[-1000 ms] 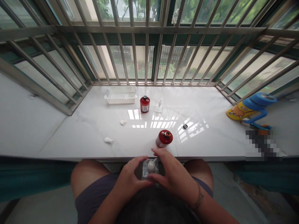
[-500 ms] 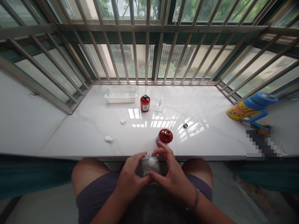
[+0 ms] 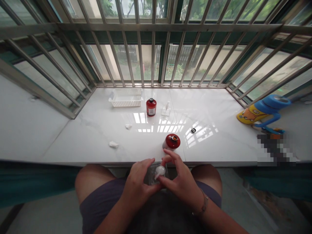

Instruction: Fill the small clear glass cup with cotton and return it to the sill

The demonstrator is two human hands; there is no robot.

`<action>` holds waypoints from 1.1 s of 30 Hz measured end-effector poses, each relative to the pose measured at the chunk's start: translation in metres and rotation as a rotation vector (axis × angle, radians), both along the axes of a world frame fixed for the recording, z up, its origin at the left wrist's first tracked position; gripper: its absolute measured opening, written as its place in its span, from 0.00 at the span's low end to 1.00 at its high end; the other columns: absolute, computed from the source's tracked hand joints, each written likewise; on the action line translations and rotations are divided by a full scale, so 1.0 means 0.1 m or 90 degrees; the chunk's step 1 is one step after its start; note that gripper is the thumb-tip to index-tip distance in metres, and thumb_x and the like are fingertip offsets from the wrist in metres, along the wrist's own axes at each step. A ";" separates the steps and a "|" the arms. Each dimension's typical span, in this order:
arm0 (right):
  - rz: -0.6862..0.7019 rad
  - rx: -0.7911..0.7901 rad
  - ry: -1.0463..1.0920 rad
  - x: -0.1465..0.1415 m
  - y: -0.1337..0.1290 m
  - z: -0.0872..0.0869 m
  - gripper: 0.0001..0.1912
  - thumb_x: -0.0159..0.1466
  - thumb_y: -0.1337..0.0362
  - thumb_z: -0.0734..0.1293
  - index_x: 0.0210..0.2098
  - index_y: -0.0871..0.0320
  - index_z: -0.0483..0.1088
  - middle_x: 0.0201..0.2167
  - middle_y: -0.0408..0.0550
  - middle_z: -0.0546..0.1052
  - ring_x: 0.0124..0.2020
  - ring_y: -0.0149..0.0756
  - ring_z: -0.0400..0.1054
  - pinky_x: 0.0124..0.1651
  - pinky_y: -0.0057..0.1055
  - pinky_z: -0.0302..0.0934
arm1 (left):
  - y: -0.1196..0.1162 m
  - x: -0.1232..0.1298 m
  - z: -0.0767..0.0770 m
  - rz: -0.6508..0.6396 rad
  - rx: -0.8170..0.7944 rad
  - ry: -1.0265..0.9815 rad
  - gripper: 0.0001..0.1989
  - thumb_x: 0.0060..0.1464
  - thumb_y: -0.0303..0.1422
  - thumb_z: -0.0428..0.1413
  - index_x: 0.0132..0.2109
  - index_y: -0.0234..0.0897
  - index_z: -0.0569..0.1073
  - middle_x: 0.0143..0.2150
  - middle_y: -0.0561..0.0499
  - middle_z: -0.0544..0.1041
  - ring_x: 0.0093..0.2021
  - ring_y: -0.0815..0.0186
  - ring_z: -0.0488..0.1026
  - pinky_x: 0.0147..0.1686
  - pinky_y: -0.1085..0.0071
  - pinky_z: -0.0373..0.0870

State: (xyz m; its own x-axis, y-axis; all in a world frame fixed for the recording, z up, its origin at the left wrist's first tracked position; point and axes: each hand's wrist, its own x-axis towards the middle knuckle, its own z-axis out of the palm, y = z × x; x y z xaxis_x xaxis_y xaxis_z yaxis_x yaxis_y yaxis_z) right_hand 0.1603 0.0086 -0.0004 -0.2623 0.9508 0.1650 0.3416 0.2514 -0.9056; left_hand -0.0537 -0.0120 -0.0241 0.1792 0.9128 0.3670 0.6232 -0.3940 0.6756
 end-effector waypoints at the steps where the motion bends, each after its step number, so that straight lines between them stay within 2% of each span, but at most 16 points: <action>1: 0.013 0.005 0.004 0.01 0.00 0.01 0.42 0.64 0.69 0.73 0.73 0.45 0.55 0.49 0.45 0.80 0.59 0.45 0.75 0.76 0.58 0.55 | 0.00 0.00 0.00 0.002 -0.004 -0.001 0.37 0.53 0.35 0.75 0.67 0.45 0.71 0.60 0.44 0.82 0.58 0.51 0.81 0.58 0.54 0.81; 4: 0.062 0.032 -0.006 0.02 0.01 0.02 0.42 0.66 0.71 0.70 0.75 0.44 0.52 0.56 0.48 0.80 0.66 0.46 0.72 0.77 0.58 0.54 | 0.00 -0.01 -0.01 0.013 -0.023 -0.007 0.37 0.52 0.33 0.74 0.67 0.45 0.72 0.61 0.45 0.82 0.59 0.51 0.81 0.59 0.54 0.81; 7: 0.062 0.066 -0.035 0.00 0.01 0.02 0.44 0.65 0.69 0.73 0.74 0.45 0.54 0.61 0.51 0.77 0.65 0.47 0.72 0.78 0.58 0.53 | 0.00 -0.01 -0.02 0.009 -0.018 -0.014 0.36 0.53 0.31 0.72 0.67 0.45 0.72 0.61 0.46 0.82 0.58 0.52 0.81 0.59 0.56 0.81; 10: 0.017 0.062 -0.044 -0.03 0.00 0.00 0.44 0.64 0.66 0.77 0.73 0.46 0.56 0.53 0.47 0.79 0.58 0.46 0.76 0.77 0.58 0.55 | 0.00 0.01 -0.01 0.002 0.011 -0.012 0.35 0.53 0.31 0.72 0.66 0.44 0.72 0.60 0.46 0.82 0.57 0.53 0.82 0.58 0.57 0.82; 13: 0.019 0.062 -0.027 -0.04 0.00 0.00 0.41 0.66 0.69 0.73 0.73 0.45 0.56 0.49 0.44 0.80 0.56 0.43 0.77 0.77 0.56 0.56 | 0.00 0.02 -0.01 0.000 0.021 -0.006 0.35 0.53 0.31 0.72 0.66 0.44 0.72 0.59 0.45 0.82 0.57 0.52 0.82 0.58 0.57 0.82; 15: 0.049 0.080 -0.028 -0.04 -0.01 0.00 0.42 0.66 0.71 0.71 0.74 0.45 0.54 0.56 0.47 0.79 0.61 0.43 0.75 0.78 0.56 0.55 | 0.01 0.01 -0.01 0.000 0.010 -0.005 0.36 0.53 0.29 0.71 0.67 0.45 0.71 0.60 0.45 0.82 0.58 0.52 0.81 0.59 0.56 0.81; 17: 0.054 0.090 -0.048 -0.04 -0.02 0.00 0.44 0.66 0.69 0.73 0.75 0.45 0.53 0.62 0.51 0.76 0.66 0.47 0.71 0.78 0.57 0.54 | 0.01 0.00 -0.02 0.000 0.004 -0.002 0.35 0.54 0.29 0.70 0.67 0.44 0.71 0.61 0.44 0.82 0.58 0.52 0.81 0.59 0.56 0.81; 18: 0.044 0.088 -0.059 -0.04 -0.03 0.00 0.45 0.65 0.67 0.75 0.75 0.45 0.53 0.63 0.52 0.75 0.66 0.48 0.71 0.78 0.58 0.54 | 0.01 0.00 -0.02 0.000 0.007 -0.002 0.34 0.55 0.30 0.70 0.67 0.44 0.71 0.61 0.44 0.82 0.58 0.52 0.81 0.59 0.56 0.81; 22: 0.004 0.063 -0.065 -0.04 -0.01 -0.01 0.44 0.64 0.67 0.76 0.73 0.45 0.55 0.49 0.45 0.79 0.58 0.46 0.76 0.78 0.61 0.52 | 0.00 0.00 -0.04 -0.001 0.028 -0.003 0.33 0.56 0.33 0.71 0.67 0.44 0.72 0.60 0.44 0.82 0.58 0.52 0.82 0.59 0.55 0.82; 25: 0.031 0.054 -0.037 -0.02 0.01 0.00 0.43 0.65 0.70 0.73 0.74 0.43 0.54 0.48 0.42 0.80 0.57 0.44 0.77 0.79 0.61 0.49 | -0.01 0.01 -0.05 -0.003 0.007 -0.009 0.34 0.54 0.32 0.71 0.66 0.45 0.72 0.60 0.45 0.82 0.58 0.52 0.82 0.58 0.55 0.82; 30: 0.075 0.019 0.009 0.03 0.03 0.03 0.45 0.64 0.71 0.72 0.74 0.43 0.52 0.53 0.45 0.79 0.58 0.42 0.76 0.75 0.55 0.57 | 0.00 0.00 -0.07 -0.015 -0.017 -0.021 0.38 0.52 0.31 0.73 0.68 0.46 0.70 0.61 0.44 0.81 0.59 0.51 0.81 0.59 0.54 0.81; 33: 0.023 -0.012 -0.007 0.03 0.02 0.01 0.48 0.63 0.67 0.76 0.75 0.45 0.51 0.60 0.50 0.75 0.62 0.46 0.73 0.71 0.51 0.63 | 0.00 0.01 -0.07 -0.005 -0.011 -0.014 0.37 0.54 0.32 0.72 0.68 0.45 0.70 0.61 0.43 0.81 0.59 0.51 0.81 0.59 0.54 0.81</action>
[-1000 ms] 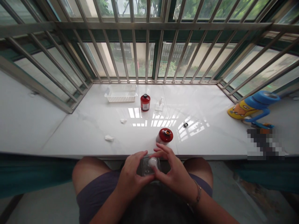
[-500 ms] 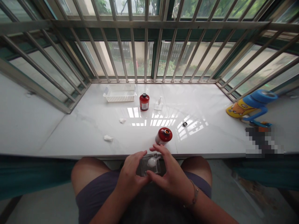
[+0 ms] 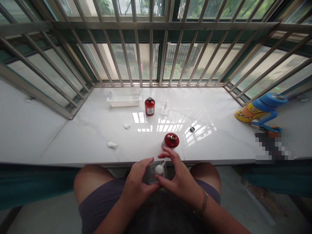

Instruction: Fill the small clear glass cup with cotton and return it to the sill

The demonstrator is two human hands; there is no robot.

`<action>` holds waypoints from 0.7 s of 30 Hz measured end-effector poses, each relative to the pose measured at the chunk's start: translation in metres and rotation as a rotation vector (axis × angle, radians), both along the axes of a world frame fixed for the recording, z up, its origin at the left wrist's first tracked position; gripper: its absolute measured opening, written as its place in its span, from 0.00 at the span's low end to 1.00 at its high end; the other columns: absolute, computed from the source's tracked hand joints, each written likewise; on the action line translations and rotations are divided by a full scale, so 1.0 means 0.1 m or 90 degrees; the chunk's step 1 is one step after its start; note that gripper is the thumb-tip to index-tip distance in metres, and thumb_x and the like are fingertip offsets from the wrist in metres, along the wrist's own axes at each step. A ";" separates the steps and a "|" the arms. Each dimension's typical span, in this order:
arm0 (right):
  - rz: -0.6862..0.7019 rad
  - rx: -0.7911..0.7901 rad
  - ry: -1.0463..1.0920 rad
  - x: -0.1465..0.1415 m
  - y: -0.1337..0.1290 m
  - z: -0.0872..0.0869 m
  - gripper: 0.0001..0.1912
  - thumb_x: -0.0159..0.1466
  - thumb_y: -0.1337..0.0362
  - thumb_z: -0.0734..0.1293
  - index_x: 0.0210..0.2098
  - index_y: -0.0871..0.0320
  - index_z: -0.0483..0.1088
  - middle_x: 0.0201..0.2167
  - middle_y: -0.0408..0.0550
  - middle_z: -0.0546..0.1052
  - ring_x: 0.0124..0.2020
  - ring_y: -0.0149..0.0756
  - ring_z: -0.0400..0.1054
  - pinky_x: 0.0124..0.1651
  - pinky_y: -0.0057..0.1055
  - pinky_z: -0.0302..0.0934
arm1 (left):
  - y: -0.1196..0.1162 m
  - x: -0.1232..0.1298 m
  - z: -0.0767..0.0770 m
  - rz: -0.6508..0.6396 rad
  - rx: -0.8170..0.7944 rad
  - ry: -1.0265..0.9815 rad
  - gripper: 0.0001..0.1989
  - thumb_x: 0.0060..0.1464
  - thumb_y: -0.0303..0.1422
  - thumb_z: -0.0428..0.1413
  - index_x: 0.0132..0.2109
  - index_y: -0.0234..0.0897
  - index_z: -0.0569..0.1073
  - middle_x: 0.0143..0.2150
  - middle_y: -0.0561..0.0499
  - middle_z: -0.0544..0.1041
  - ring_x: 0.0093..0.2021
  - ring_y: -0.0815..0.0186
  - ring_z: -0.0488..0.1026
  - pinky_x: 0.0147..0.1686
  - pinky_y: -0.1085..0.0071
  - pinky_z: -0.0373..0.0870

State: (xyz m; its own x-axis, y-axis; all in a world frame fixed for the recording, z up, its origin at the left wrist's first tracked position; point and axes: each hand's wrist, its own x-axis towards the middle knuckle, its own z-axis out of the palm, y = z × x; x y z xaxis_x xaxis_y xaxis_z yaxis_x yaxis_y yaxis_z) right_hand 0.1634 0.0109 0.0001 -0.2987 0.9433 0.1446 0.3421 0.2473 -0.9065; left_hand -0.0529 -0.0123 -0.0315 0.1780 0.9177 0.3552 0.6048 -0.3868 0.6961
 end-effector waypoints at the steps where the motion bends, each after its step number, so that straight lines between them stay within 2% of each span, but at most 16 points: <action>1: -0.022 -0.009 -0.009 -0.01 -0.01 -0.01 0.49 0.62 0.65 0.78 0.75 0.46 0.50 0.60 0.51 0.75 0.63 0.47 0.72 0.71 0.50 0.64 | 0.00 0.01 0.00 0.006 0.007 0.006 0.36 0.55 0.32 0.72 0.68 0.45 0.70 0.61 0.43 0.81 0.59 0.51 0.81 0.59 0.53 0.81; 3: -0.050 -0.025 -0.019 -0.03 -0.02 -0.03 0.51 0.61 0.63 0.80 0.75 0.47 0.51 0.56 0.49 0.76 0.60 0.47 0.74 0.70 0.50 0.64 | -0.01 0.02 0.01 0.011 0.026 0.021 0.34 0.56 0.33 0.71 0.67 0.44 0.70 0.61 0.42 0.81 0.59 0.50 0.81 0.59 0.53 0.81; 7: -0.058 -0.040 0.002 -0.06 -0.04 -0.02 0.44 0.64 0.64 0.77 0.73 0.48 0.54 0.48 0.45 0.78 0.53 0.43 0.77 0.66 0.47 0.68 | -0.02 0.03 0.01 0.008 0.034 0.030 0.35 0.56 0.32 0.71 0.67 0.44 0.69 0.60 0.42 0.81 0.58 0.49 0.81 0.59 0.52 0.81; 10: -0.022 -0.030 0.031 -0.06 -0.04 0.01 0.43 0.66 0.67 0.73 0.74 0.48 0.51 0.53 0.49 0.78 0.57 0.43 0.76 0.67 0.48 0.67 | -0.01 0.03 0.00 0.022 0.002 0.022 0.36 0.54 0.30 0.71 0.68 0.45 0.69 0.60 0.42 0.81 0.58 0.50 0.81 0.59 0.51 0.81; 12: -0.020 -0.014 0.006 -0.05 -0.04 0.02 0.47 0.65 0.66 0.74 0.76 0.48 0.48 0.61 0.54 0.75 0.65 0.47 0.72 0.72 0.51 0.63 | -0.01 0.03 -0.01 0.028 -0.005 0.019 0.36 0.54 0.29 0.70 0.68 0.45 0.69 0.61 0.43 0.81 0.59 0.50 0.81 0.60 0.51 0.80; 14: -0.043 -0.003 -0.038 -0.04 -0.04 0.02 0.51 0.63 0.64 0.77 0.77 0.48 0.47 0.63 0.55 0.74 0.68 0.50 0.69 0.74 0.55 0.61 | -0.01 0.03 -0.02 0.027 0.004 0.021 0.35 0.55 0.30 0.70 0.67 0.45 0.70 0.61 0.43 0.81 0.60 0.50 0.80 0.60 0.51 0.80; 18: -0.059 0.003 -0.038 -0.06 -0.05 0.02 0.42 0.67 0.64 0.75 0.74 0.48 0.52 0.51 0.47 0.78 0.57 0.45 0.76 0.71 0.53 0.65 | -0.02 0.04 -0.04 0.031 0.004 0.016 0.37 0.53 0.30 0.72 0.67 0.44 0.70 0.60 0.44 0.81 0.59 0.51 0.81 0.60 0.52 0.80; 21: -0.041 0.013 -0.011 -0.06 -0.06 0.04 0.39 0.69 0.64 0.72 0.74 0.48 0.52 0.51 0.49 0.79 0.55 0.43 0.77 0.69 0.50 0.67 | -0.02 0.03 -0.04 0.038 -0.029 0.005 0.39 0.50 0.30 0.74 0.67 0.45 0.71 0.61 0.45 0.81 0.59 0.51 0.81 0.60 0.53 0.81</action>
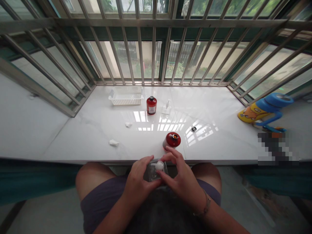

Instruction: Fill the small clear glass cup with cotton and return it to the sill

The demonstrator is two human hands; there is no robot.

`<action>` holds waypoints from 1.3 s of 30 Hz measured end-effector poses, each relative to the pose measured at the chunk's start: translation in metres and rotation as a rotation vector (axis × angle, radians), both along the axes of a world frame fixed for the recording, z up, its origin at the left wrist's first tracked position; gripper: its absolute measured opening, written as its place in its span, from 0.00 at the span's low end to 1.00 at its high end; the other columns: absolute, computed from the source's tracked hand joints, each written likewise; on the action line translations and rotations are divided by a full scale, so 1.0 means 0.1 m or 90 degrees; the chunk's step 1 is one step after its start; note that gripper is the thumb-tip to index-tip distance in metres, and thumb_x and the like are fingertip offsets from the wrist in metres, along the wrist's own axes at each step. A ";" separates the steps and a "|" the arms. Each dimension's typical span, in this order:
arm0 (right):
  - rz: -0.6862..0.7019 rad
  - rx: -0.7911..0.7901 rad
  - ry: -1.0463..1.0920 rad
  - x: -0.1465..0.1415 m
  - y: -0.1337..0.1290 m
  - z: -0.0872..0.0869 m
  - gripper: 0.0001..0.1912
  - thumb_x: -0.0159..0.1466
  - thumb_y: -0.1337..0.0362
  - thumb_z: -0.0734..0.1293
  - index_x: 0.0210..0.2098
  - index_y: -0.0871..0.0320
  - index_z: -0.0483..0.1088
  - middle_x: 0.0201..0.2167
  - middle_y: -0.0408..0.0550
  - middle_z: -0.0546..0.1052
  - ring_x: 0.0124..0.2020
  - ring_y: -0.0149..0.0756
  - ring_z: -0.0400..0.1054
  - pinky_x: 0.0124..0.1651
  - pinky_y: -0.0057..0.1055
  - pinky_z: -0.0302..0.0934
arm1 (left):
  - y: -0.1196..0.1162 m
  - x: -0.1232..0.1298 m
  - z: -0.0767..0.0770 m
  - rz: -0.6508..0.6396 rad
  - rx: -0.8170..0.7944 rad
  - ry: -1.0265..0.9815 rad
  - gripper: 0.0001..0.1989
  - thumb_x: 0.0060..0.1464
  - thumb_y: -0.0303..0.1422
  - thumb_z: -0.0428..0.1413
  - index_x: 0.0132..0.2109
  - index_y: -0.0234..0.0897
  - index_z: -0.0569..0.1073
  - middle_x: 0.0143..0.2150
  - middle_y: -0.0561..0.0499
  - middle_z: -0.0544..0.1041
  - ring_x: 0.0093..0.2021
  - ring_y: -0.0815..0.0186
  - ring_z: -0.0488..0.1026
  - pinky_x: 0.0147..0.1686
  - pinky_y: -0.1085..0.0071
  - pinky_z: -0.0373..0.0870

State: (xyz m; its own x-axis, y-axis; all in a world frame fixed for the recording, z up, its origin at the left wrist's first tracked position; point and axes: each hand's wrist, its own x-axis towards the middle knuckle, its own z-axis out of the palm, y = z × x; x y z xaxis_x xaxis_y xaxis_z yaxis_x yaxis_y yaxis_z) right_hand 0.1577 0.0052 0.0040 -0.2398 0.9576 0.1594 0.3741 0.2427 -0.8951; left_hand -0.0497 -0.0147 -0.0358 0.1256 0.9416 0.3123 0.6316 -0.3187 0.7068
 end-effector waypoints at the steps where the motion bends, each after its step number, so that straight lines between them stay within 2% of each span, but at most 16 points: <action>1: 0.007 0.007 0.001 0.00 0.00 0.01 0.39 0.70 0.65 0.72 0.74 0.48 0.52 0.52 0.49 0.80 0.56 0.43 0.78 0.68 0.50 0.68 | 0.00 0.00 0.00 0.000 -0.007 -0.004 0.39 0.50 0.30 0.74 0.67 0.45 0.71 0.61 0.45 0.81 0.59 0.51 0.81 0.60 0.53 0.80; 7: 0.040 0.065 -0.045 0.04 -0.01 0.04 0.38 0.71 0.67 0.69 0.75 0.47 0.52 0.56 0.51 0.81 0.60 0.46 0.77 0.72 0.53 0.65 | 0.01 -0.01 0.02 -0.009 -0.020 -0.016 0.38 0.51 0.28 0.73 0.67 0.44 0.71 0.62 0.44 0.81 0.60 0.51 0.80 0.60 0.52 0.80; 10: 0.048 0.084 -0.087 0.04 0.00 0.03 0.41 0.69 0.65 0.72 0.75 0.47 0.53 0.61 0.54 0.78 0.64 0.50 0.74 0.71 0.56 0.66 | 0.00 -0.01 0.04 -0.015 -0.005 -0.007 0.37 0.52 0.29 0.72 0.67 0.44 0.71 0.62 0.43 0.81 0.60 0.50 0.80 0.60 0.52 0.80; 13: 0.028 0.089 -0.105 0.04 0.01 0.02 0.44 0.65 0.64 0.77 0.74 0.47 0.56 0.55 0.51 0.79 0.58 0.50 0.76 0.68 0.56 0.69 | -0.03 0.00 0.06 -0.018 0.019 0.005 0.37 0.52 0.30 0.73 0.67 0.45 0.71 0.61 0.43 0.81 0.59 0.50 0.81 0.59 0.52 0.81; 16: 0.031 0.083 -0.103 0.05 0.01 0.03 0.41 0.65 0.67 0.75 0.73 0.47 0.57 0.49 0.47 0.81 0.55 0.48 0.78 0.70 0.58 0.67 | -0.06 -0.01 0.07 -0.015 0.023 0.011 0.38 0.51 0.30 0.74 0.67 0.45 0.71 0.61 0.43 0.81 0.59 0.50 0.81 0.59 0.52 0.81; 19: 0.070 0.092 -0.097 0.07 0.01 0.06 0.39 0.67 0.69 0.71 0.74 0.47 0.57 0.55 0.50 0.80 0.60 0.48 0.76 0.72 0.57 0.65 | -0.08 -0.03 0.09 -0.006 0.016 0.017 0.38 0.51 0.29 0.73 0.67 0.45 0.71 0.62 0.43 0.81 0.59 0.49 0.81 0.59 0.51 0.81; 22: 0.091 0.112 -0.095 0.06 0.00 0.07 0.40 0.67 0.67 0.74 0.73 0.48 0.58 0.62 0.55 0.77 0.63 0.50 0.74 0.69 0.54 0.69 | -0.10 -0.05 0.10 -0.004 0.021 0.020 0.38 0.51 0.28 0.72 0.67 0.44 0.71 0.62 0.43 0.81 0.59 0.50 0.81 0.59 0.52 0.81; 24: 0.082 0.121 -0.098 0.04 0.00 0.08 0.38 0.66 0.67 0.76 0.71 0.48 0.61 0.60 0.54 0.78 0.60 0.49 0.76 0.66 0.53 0.72 | -0.10 -0.05 0.10 -0.009 0.030 0.020 0.38 0.51 0.29 0.72 0.67 0.45 0.71 0.61 0.44 0.81 0.59 0.50 0.80 0.59 0.52 0.81; 27: 0.085 0.137 -0.102 0.02 0.00 0.08 0.29 0.68 0.68 0.73 0.65 0.47 0.67 0.54 0.50 0.81 0.56 0.47 0.78 0.68 0.54 0.70 | -0.11 -0.04 0.09 -0.010 0.032 0.020 0.39 0.51 0.30 0.73 0.67 0.45 0.71 0.61 0.44 0.81 0.59 0.49 0.80 0.59 0.52 0.81; 29: 0.088 0.152 -0.102 0.03 -0.01 0.10 0.25 0.70 0.67 0.72 0.64 0.46 0.69 0.55 0.49 0.81 0.56 0.47 0.78 0.69 0.53 0.70 | -0.11 -0.03 0.08 -0.009 0.025 0.016 0.38 0.51 0.32 0.74 0.67 0.45 0.71 0.61 0.44 0.81 0.59 0.49 0.81 0.59 0.50 0.81; 34: 0.055 0.183 -0.090 0.14 -0.03 0.18 0.24 0.72 0.63 0.72 0.65 0.46 0.68 0.56 0.49 0.82 0.57 0.46 0.79 0.63 0.46 0.75 | -0.09 -0.03 0.06 -0.006 -0.012 0.002 0.40 0.51 0.39 0.77 0.68 0.44 0.72 0.62 0.41 0.81 0.61 0.46 0.80 0.60 0.47 0.80; 39: 0.003 0.199 -0.086 0.22 -0.03 0.22 0.25 0.72 0.63 0.74 0.65 0.42 0.67 0.57 0.46 0.82 0.62 0.47 0.77 0.67 0.50 0.72 | -0.07 -0.02 0.05 -0.015 -0.011 -0.002 0.42 0.49 0.42 0.78 0.68 0.44 0.71 0.63 0.41 0.80 0.61 0.46 0.79 0.61 0.46 0.79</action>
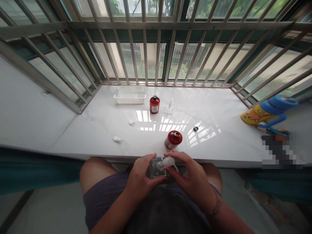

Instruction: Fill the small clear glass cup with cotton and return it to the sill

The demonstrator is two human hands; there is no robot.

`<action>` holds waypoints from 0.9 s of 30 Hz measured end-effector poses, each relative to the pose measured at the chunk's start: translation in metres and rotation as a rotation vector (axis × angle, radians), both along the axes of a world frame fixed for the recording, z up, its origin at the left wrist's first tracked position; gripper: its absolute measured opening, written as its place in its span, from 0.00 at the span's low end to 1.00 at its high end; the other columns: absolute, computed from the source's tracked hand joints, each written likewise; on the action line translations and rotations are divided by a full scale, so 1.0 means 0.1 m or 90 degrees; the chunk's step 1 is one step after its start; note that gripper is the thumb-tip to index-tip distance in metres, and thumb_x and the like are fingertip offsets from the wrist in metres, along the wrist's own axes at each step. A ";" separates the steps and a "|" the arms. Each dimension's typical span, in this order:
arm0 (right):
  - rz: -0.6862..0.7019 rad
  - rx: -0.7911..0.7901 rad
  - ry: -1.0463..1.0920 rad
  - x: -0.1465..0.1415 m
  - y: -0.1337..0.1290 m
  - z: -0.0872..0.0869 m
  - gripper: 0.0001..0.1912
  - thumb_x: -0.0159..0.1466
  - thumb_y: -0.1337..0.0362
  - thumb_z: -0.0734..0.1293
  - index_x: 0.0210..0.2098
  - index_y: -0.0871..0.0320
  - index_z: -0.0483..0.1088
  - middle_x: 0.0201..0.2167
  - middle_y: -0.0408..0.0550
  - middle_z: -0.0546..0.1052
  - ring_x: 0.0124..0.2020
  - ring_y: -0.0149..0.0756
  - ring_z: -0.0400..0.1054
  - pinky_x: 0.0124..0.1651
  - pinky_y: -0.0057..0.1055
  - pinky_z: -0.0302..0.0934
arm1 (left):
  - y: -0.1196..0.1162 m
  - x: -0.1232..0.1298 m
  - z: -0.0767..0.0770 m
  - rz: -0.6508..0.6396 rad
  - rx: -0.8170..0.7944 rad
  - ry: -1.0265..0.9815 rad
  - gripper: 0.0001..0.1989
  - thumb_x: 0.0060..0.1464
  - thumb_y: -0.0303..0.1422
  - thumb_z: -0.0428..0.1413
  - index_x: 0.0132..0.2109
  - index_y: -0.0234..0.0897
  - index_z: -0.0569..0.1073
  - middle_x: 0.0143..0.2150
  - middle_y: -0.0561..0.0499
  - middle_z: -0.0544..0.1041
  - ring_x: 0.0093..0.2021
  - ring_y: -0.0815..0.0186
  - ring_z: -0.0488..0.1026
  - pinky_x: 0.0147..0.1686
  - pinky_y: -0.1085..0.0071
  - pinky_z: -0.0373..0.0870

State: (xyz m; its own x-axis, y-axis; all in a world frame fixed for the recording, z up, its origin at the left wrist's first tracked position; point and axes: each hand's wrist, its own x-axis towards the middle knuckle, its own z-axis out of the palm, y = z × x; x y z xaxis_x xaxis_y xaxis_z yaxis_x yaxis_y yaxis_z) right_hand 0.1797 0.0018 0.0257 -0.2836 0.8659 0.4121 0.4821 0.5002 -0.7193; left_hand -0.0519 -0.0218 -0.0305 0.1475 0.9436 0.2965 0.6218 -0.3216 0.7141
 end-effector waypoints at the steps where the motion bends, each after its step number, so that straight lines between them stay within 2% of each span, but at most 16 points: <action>1: -0.003 0.006 0.004 0.01 0.00 0.00 0.26 0.72 0.63 0.74 0.66 0.42 0.67 0.57 0.46 0.83 0.62 0.47 0.77 0.67 0.50 0.72 | 0.00 0.01 0.00 -0.001 0.003 0.000 0.43 0.49 0.42 0.78 0.68 0.45 0.71 0.63 0.41 0.80 0.61 0.46 0.79 0.61 0.46 0.79; 8: 0.024 0.049 0.089 0.02 -0.03 0.05 0.23 0.70 0.71 0.74 0.59 0.44 0.69 0.57 0.47 0.83 0.61 0.46 0.78 0.64 0.51 0.75 | 0.01 0.00 -0.02 0.004 0.004 0.000 0.45 0.46 0.42 0.79 0.68 0.44 0.71 0.62 0.43 0.81 0.61 0.47 0.79 0.61 0.48 0.79; 12: 0.042 0.049 0.125 0.04 -0.02 0.10 0.26 0.69 0.74 0.73 0.60 0.44 0.68 0.58 0.49 0.82 0.63 0.47 0.76 0.66 0.55 0.73 | 0.02 -0.02 0.02 0.006 0.005 -0.001 0.46 0.46 0.43 0.80 0.68 0.43 0.71 0.62 0.42 0.81 0.60 0.47 0.80 0.61 0.49 0.79; 17: 0.047 0.068 0.074 0.01 0.01 0.11 0.25 0.69 0.73 0.74 0.59 0.45 0.68 0.57 0.48 0.82 0.62 0.45 0.77 0.64 0.51 0.75 | 0.03 -0.03 0.07 0.009 0.013 -0.010 0.44 0.47 0.43 0.79 0.68 0.44 0.71 0.62 0.43 0.81 0.60 0.48 0.80 0.61 0.49 0.79; 21: 0.048 0.105 0.080 -0.01 0.01 0.10 0.25 0.68 0.73 0.75 0.60 0.48 0.69 0.56 0.50 0.82 0.59 0.44 0.78 0.60 0.46 0.77 | 0.01 -0.04 0.04 0.010 0.010 -0.014 0.45 0.46 0.44 0.79 0.68 0.44 0.71 0.62 0.43 0.81 0.60 0.47 0.80 0.61 0.48 0.79; 27: 0.055 0.093 0.073 -0.03 0.03 0.09 0.24 0.68 0.74 0.75 0.59 0.50 0.69 0.56 0.50 0.82 0.58 0.42 0.79 0.58 0.42 0.77 | 0.03 -0.08 0.00 0.011 0.001 -0.020 0.43 0.48 0.45 0.78 0.68 0.45 0.72 0.62 0.43 0.81 0.60 0.47 0.79 0.61 0.49 0.79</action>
State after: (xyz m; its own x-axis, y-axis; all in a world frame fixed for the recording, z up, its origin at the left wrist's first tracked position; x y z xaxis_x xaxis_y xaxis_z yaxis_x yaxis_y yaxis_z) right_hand 0.1767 0.0050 0.0346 -0.2985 0.7687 0.5658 0.3522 0.6396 -0.6832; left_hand -0.0599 -0.0188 -0.0301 0.1221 0.9452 0.3029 0.6045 -0.3129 0.7326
